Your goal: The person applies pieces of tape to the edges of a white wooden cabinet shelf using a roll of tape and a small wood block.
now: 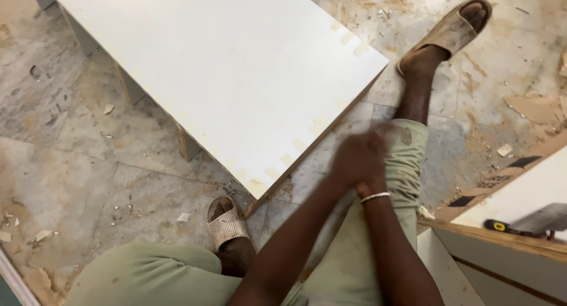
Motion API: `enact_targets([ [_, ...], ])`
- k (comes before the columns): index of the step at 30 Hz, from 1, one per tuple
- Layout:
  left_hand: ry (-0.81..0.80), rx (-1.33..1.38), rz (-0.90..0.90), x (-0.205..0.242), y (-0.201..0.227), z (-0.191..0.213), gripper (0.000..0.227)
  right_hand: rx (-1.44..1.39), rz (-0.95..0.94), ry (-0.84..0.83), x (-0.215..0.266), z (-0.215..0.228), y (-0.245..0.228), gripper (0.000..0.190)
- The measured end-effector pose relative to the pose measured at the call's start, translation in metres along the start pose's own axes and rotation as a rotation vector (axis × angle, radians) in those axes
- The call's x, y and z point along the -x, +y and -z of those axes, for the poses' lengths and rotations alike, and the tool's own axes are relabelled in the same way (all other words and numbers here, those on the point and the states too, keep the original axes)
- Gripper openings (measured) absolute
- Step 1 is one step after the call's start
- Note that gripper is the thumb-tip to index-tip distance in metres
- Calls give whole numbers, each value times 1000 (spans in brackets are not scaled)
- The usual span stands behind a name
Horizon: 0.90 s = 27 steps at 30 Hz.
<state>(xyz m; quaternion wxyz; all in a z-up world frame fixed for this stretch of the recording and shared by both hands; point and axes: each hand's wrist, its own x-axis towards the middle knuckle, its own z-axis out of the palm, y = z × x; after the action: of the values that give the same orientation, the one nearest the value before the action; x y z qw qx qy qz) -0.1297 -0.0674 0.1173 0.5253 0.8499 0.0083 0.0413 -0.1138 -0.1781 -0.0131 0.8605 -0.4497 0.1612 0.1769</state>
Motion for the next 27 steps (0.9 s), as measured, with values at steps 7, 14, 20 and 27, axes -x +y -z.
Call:
enact_targets([
  [7,777,-682,476,22,-149,132,107,-17,323,98,-87,-7,-58,61],
  [14,644,-407,953,84,-194,160,125,638,687,192,-259,35,-90,60],
  [20,773,-328,808,81,-201,169,124,643,298,13,-279,6,-91,46],
  [27,763,-294,822,88,-205,174,123,364,198,-36,-221,-42,-98,46],
])
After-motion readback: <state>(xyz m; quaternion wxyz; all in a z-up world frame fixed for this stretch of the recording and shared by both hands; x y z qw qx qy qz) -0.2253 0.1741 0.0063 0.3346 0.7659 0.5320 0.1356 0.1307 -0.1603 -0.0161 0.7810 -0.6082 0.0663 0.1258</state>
